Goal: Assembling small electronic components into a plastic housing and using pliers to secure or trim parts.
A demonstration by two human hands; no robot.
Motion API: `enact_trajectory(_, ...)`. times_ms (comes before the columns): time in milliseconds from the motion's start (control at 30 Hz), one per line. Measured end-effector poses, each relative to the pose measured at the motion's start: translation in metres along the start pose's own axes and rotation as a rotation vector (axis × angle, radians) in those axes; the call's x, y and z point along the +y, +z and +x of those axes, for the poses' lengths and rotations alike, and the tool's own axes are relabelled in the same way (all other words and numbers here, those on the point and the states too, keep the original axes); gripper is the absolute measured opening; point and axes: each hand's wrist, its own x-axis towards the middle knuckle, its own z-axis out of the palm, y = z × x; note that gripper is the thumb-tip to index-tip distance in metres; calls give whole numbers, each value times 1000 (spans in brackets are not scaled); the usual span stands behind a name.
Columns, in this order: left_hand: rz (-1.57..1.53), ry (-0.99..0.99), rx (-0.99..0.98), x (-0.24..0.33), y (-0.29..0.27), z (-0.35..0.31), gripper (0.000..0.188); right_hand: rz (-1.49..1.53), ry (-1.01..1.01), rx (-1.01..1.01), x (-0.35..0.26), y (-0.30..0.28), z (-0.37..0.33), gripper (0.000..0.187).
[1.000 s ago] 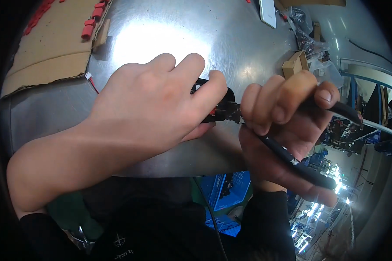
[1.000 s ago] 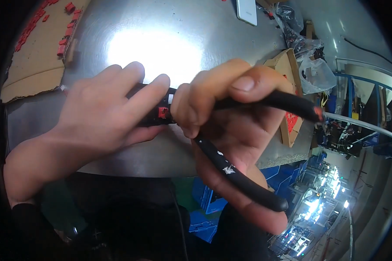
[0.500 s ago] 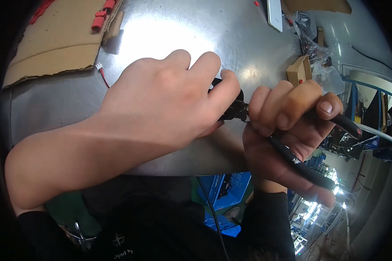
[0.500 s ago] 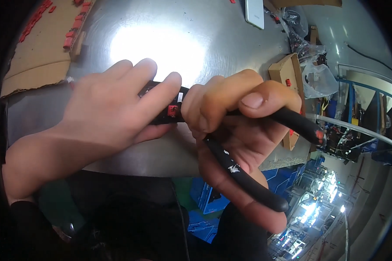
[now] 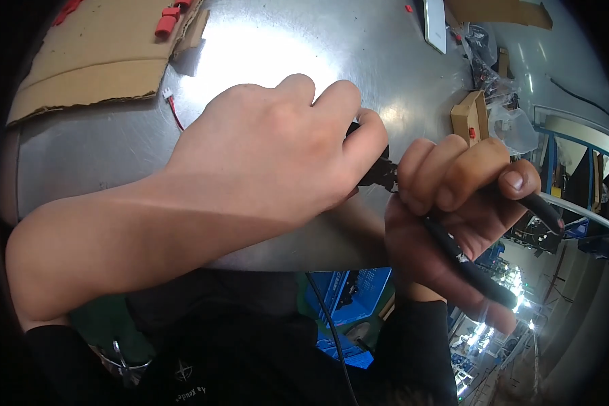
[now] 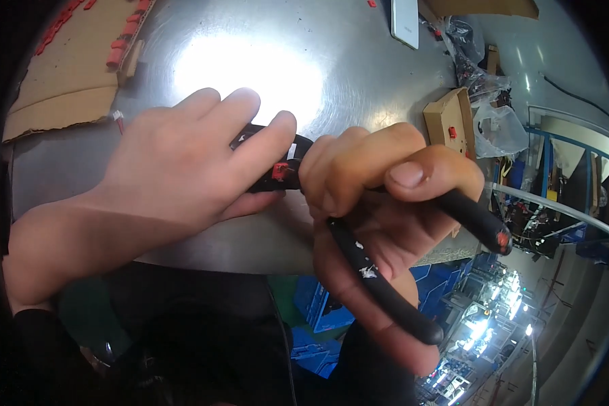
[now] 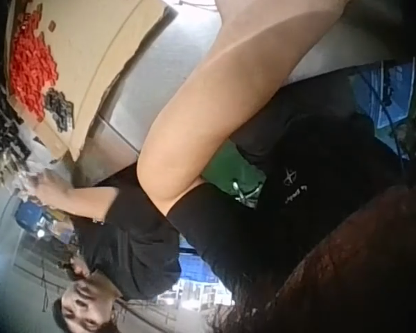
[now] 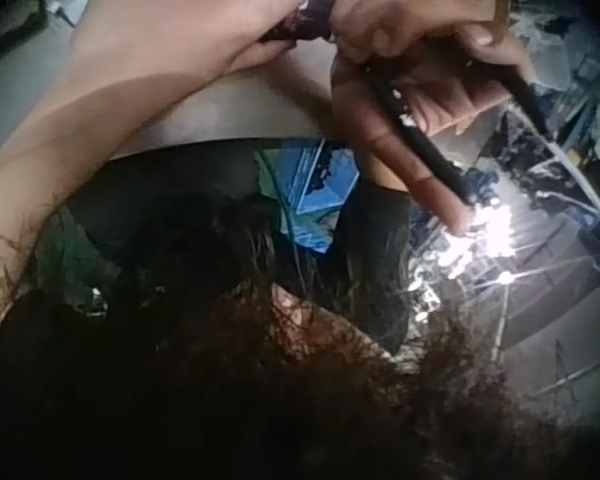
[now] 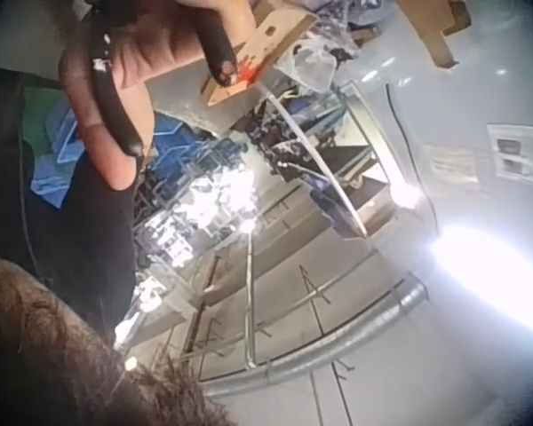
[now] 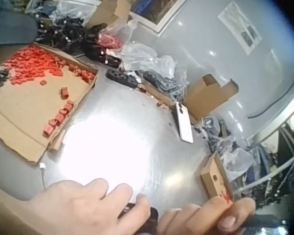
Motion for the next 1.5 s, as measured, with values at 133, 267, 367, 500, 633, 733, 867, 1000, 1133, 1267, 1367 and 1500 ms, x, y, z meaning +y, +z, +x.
enact_trajectory(133, 28, 0, 20, 0, 1, 1, 64, 52, 24, 2, 1, -2, 1, 113)
enact_trajectory(267, 20, 2, 9, 0, 1, 1, 63, 39, 28, 19, 0, -1, -1, 112)
enact_trajectory(367, 31, -2, -1, 0, 0, 0, 63, 45, 27, 58, 0, 0, -1, 111)
enact_trajectory(500, 34, 6, 12, 0, 0, 0, 63, 56, 30, 53, 2, 2, 0, 109)
enact_trajectory(633, 37, 12, 15, 1, -1, 2, 64, 48, -3, 13, 2, 4, 2, 107)
enact_trajectory(733, 53, 6, 6, 1, -1, 1, 64, 0, -12, -28, 1, 3, 0, 106)
enact_trajectory(867, -35, -61, -74, 0, -4, 3, 63, 69, 25, 141, 0, 13, -3, 75)
enact_trajectory(1000, -200, -101, -110, -3, -6, 4, 61, -5, -54, -87, 5, 7, -3, 98)
enact_trajectory(1133, -250, -125, -132, -3, -9, 4, 60, 11, -16, -93, 2, 6, -2, 96)
enact_trajectory(1267, -263, -91, -101, -7, -6, 3, 60, -53, 110, -87, -14, 9, -7, 95)
enact_trajectory(1367, -267, -56, -60, -12, -2, 0, 61, -2, -75, -11, 6, 15, -6, 94)
enact_trajectory(1500, -220, -1, 6, 0, -10, 2, 64, 97, -80, -14, -6, -15, -5, 95)
